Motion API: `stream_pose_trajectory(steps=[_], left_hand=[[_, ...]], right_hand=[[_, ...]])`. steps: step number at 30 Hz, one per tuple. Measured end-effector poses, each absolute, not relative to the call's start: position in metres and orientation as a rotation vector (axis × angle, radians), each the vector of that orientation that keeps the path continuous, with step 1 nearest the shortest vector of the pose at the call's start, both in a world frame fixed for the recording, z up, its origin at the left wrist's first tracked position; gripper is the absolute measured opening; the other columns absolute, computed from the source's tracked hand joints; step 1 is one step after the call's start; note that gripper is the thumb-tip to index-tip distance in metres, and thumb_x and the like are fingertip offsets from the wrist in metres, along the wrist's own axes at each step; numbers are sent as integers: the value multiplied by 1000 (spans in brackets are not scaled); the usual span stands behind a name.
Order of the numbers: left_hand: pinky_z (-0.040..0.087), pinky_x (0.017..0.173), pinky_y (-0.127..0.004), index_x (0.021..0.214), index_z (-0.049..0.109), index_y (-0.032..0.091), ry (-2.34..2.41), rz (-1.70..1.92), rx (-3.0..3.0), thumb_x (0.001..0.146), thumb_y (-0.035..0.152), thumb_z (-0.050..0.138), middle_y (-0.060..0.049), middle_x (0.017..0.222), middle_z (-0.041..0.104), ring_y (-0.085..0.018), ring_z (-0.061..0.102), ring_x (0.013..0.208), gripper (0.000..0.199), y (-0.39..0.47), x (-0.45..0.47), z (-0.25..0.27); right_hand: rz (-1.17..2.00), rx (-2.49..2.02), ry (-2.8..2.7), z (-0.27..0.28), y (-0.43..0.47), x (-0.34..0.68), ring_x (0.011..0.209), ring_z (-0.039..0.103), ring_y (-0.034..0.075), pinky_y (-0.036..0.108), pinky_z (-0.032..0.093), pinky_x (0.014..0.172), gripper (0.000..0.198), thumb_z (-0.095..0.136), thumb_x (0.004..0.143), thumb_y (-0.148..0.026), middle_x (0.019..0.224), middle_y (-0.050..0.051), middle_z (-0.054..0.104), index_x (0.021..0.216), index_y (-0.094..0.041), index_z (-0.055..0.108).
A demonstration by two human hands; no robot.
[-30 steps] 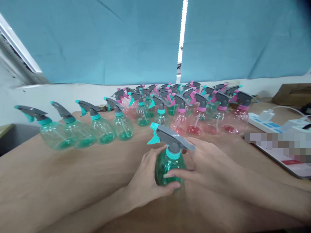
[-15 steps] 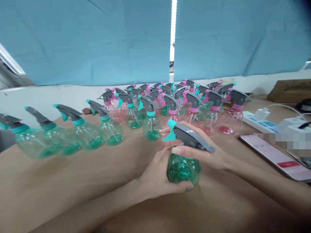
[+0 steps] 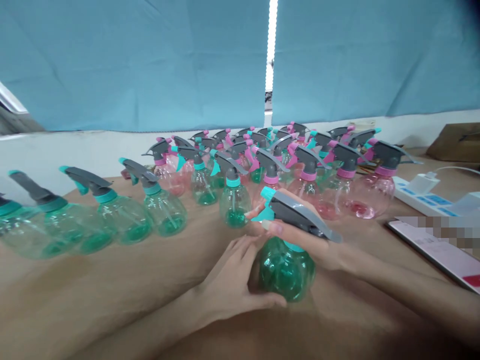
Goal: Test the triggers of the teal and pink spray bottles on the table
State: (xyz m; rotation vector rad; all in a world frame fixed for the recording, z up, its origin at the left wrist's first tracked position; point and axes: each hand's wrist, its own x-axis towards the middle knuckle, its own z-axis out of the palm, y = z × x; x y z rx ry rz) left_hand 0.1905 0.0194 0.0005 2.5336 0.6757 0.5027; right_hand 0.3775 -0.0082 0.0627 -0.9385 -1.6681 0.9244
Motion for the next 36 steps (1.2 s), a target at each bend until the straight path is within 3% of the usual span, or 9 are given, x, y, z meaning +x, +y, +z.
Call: stream_pose_trajectory(steps=[6,13,23,29,32,36], left_hand=[[32,105,-52,142,30,25,923,386,2665,84,43,64,-11,141,45,-32,41,128,69,23,162,-7],[34,104,-51,143,34,25,906,394,2751,86,42,59,-10,145,42,-32,40,130,64,24,160,-13],[34,105,-48,141,38,21,891,362,2832,90,41,55,-12,143,44,-31,42,129,57,26,158,-15],[34,105,-48,140,40,23,911,379,2836,91,39,53,-10,141,47,-30,44,127,53,27,159,-17],[35,104,-48,138,43,22,909,389,2844,91,38,53,-10,140,49,-30,45,126,50,27,160,-16],[36,104,-47,135,47,19,901,399,2860,92,36,52,-10,139,50,-29,45,126,47,27,161,-16]], right_hand=[[934,-920,-1660,55,2,390,62,48,10,24,38,56,16,58,87,-40,74,-5,55,95,-27,56],[828,-969,-1693,56,3,395,68,49,11,25,42,64,14,56,88,-40,79,-3,54,94,-27,56],[643,-1040,-1762,62,1,396,58,34,10,24,32,53,28,49,91,-38,66,-4,35,69,-22,39],[627,-1074,-1761,60,0,397,59,40,11,24,37,53,27,49,91,-43,66,-3,41,73,-23,47],[719,-1053,-1721,57,-1,396,65,50,12,24,44,62,13,53,90,-38,74,-3,55,89,-26,58],[806,-1055,-1622,50,-3,397,79,61,13,26,49,75,20,56,89,-36,93,-2,67,108,-29,60]])
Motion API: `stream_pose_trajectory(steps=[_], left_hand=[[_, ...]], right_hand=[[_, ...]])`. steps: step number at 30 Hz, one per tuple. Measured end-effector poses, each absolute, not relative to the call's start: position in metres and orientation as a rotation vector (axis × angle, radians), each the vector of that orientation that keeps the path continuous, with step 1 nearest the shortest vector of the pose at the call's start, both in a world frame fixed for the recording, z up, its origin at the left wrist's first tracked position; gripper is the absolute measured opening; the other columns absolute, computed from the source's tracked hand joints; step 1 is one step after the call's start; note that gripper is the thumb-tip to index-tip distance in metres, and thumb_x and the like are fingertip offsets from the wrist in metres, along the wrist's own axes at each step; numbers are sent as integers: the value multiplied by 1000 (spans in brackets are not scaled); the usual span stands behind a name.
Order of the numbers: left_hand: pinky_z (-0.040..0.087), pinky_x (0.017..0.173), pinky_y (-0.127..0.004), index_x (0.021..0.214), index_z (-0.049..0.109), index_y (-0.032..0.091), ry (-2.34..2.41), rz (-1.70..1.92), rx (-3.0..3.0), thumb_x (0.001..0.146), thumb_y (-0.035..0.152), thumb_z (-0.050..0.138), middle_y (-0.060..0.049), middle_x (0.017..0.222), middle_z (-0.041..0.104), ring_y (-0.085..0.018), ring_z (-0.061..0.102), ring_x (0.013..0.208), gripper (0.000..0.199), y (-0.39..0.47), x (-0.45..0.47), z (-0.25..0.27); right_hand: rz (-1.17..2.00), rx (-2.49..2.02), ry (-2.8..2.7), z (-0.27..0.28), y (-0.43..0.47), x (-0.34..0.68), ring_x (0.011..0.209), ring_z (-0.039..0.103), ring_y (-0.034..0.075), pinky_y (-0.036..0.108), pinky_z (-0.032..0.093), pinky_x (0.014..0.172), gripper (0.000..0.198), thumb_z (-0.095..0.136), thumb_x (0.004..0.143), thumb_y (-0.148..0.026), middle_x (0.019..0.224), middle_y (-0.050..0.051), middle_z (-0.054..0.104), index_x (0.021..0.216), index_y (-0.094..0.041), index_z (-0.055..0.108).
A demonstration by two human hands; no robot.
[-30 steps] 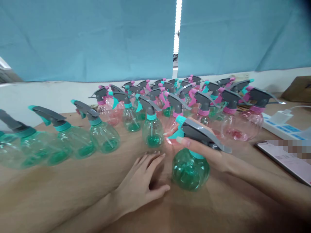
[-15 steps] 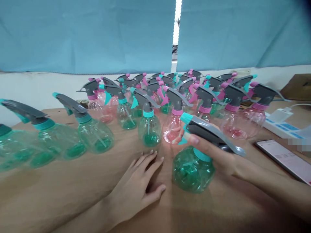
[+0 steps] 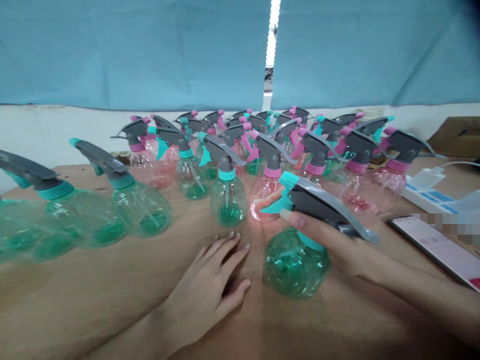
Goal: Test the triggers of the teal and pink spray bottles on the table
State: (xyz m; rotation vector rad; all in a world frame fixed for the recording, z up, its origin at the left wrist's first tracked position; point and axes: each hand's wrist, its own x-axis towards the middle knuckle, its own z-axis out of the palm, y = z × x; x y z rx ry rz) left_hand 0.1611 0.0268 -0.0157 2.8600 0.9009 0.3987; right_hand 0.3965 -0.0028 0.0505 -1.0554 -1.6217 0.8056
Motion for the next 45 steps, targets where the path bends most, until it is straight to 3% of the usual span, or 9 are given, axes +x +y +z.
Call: stream_pose_trajectory(steps=[6,18,23,32,45], left_hand=[[37,103,-48,134,49,19,910,374,2872,93,36,51,-11,138,50,-30,46,125,45,26,161,-16],[38,103,-47,135,47,18,916,349,2883,93,33,50,-11,138,50,-28,44,127,44,26,162,-13],[38,103,-46,134,47,19,922,350,2889,93,32,50,-10,139,49,-28,44,128,43,25,163,-11],[39,103,-47,134,47,18,917,359,2877,93,31,50,-10,139,49,-28,44,128,43,25,162,-12],[38,104,-47,135,46,18,918,345,2889,93,31,51,-10,140,48,-27,43,128,44,26,163,-13]], right_hand=[[886,-1040,-1646,37,-3,404,94,63,17,32,49,84,24,49,93,-33,102,1,67,113,-29,62],[960,-1103,-1628,54,-4,399,78,62,16,31,51,74,25,53,90,-35,93,2,66,112,-27,62],[947,-1061,-1580,38,-2,403,77,62,14,29,49,71,19,49,93,-30,94,1,66,104,-28,64],[882,-991,-1640,44,0,399,88,60,15,27,45,70,21,47,94,-28,99,-1,61,112,-32,58],[807,-1001,-1703,49,1,399,67,52,11,26,42,61,17,51,91,-28,93,-1,58,106,-30,59]])
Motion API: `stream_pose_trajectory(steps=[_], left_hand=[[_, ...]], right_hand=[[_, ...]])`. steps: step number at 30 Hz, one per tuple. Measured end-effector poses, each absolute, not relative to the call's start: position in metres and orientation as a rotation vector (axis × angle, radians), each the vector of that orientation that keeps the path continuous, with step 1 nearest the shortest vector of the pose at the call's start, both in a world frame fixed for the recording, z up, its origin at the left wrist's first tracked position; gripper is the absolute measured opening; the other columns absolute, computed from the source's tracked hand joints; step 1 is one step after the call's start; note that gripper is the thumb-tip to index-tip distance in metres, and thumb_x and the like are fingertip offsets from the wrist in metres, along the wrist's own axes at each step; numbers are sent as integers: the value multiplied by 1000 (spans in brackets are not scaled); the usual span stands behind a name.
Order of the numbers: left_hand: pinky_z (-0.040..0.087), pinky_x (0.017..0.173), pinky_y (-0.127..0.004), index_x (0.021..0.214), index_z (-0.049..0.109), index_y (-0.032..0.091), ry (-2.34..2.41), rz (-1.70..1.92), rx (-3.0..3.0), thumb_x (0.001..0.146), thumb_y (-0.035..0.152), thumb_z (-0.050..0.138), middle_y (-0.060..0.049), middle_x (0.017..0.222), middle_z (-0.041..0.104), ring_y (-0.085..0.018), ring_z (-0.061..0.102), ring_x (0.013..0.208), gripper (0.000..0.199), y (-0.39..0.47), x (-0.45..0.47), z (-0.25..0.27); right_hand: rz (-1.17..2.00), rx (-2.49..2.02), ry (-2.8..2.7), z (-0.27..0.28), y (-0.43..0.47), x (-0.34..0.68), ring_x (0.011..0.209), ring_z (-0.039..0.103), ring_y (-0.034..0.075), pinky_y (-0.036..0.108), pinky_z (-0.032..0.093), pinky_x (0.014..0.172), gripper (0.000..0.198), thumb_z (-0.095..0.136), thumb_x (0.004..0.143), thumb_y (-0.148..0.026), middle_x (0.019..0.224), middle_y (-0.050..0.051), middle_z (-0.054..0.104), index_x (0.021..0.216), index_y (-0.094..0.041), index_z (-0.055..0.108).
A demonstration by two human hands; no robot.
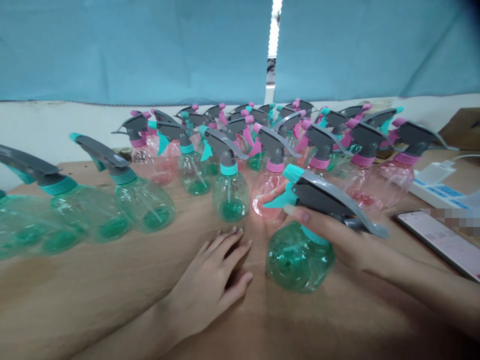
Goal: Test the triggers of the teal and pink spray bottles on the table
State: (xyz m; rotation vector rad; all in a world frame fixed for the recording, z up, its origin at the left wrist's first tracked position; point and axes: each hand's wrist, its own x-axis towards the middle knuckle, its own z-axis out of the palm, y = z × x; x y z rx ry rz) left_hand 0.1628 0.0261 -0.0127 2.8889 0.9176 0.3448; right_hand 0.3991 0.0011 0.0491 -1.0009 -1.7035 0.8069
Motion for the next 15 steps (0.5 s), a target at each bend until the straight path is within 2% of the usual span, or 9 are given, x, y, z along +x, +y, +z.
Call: stream_pose_trajectory(steps=[4,10,15], left_hand=[[38,103,-47,135,46,18,920,338,2890,93,31,52,-11,140,47,-28,43,128,44,26,163,-13],[39,102,-49,134,47,17,916,340,2895,93,31,52,-11,139,48,-29,43,128,44,26,163,-12],[37,104,-46,134,47,17,903,359,2879,93,31,52,-11,138,50,-27,43,128,44,27,164,-12]], right_hand=[[790,-1014,-1707,56,-2,398,64,51,10,25,43,61,9,53,90,-26,87,-2,58,96,-29,60],[784,-1065,-1710,59,-3,396,66,55,13,26,45,61,10,55,90,-31,76,-3,58,97,-28,60],[777,-1134,-1731,58,-3,399,78,59,16,29,47,67,16,52,90,-39,89,0,62,95,-25,59]])
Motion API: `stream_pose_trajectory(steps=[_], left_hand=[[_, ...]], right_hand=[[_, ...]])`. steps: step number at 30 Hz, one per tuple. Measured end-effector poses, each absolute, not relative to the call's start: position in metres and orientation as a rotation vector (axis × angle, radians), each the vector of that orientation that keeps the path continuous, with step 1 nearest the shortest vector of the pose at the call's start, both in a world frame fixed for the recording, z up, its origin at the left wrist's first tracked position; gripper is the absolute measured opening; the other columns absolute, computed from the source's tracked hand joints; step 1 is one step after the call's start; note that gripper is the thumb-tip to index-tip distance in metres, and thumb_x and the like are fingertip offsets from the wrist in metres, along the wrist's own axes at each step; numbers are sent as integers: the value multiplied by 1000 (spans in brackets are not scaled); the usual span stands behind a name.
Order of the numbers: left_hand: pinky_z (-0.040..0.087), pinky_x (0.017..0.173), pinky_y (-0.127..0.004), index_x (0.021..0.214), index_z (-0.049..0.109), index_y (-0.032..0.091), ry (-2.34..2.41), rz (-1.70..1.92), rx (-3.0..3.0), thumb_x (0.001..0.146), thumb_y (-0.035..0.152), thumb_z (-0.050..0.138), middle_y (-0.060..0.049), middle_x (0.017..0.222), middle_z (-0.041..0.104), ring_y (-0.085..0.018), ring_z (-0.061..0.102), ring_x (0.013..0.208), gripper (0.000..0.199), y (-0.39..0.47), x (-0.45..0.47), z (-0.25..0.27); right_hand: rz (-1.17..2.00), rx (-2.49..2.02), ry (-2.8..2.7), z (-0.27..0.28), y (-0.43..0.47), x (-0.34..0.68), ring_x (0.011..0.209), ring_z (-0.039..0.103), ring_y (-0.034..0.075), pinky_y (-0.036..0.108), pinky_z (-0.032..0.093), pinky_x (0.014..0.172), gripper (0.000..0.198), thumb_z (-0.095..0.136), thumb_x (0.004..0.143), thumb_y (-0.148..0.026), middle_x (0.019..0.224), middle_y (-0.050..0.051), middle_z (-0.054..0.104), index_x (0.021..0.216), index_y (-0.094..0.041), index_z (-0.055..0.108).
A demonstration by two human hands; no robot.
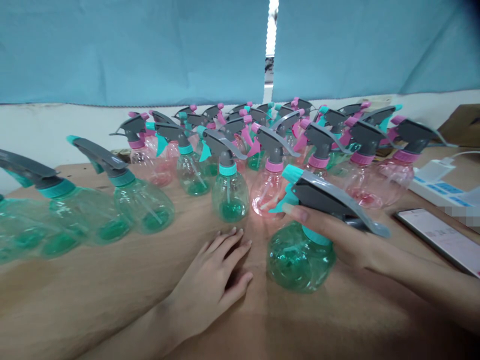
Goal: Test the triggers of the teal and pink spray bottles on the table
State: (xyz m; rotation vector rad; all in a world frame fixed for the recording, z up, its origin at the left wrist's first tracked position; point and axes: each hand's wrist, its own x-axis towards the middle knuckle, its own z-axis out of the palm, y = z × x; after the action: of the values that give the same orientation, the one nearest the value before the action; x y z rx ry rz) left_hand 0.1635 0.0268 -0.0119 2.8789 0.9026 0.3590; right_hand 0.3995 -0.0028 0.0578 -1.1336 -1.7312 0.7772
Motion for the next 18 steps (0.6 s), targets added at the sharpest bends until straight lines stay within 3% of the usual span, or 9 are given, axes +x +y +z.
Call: stream_pose_trajectory(steps=[8,13,18], left_hand=[[39,103,-46,133,48,18,923,330,2853,93,31,51,-11,138,50,-28,44,127,42,26,163,-10],[39,102,-46,133,48,19,923,340,2863,93,32,51,-10,137,51,-28,45,126,42,25,162,-9],[38,103,-46,134,47,18,922,322,2869,94,32,51,-11,138,50,-27,44,127,42,26,163,-11]], right_hand=[[730,-1143,-1719,59,-5,399,64,51,15,29,43,59,17,53,89,-39,70,-1,52,78,-25,54],[777,-1092,-1683,58,-4,398,61,49,13,27,42,57,16,53,90,-39,68,-2,52,80,-25,55],[880,-1018,-1644,58,-2,396,63,52,12,27,43,59,11,56,88,-32,77,-2,57,98,-28,58]])
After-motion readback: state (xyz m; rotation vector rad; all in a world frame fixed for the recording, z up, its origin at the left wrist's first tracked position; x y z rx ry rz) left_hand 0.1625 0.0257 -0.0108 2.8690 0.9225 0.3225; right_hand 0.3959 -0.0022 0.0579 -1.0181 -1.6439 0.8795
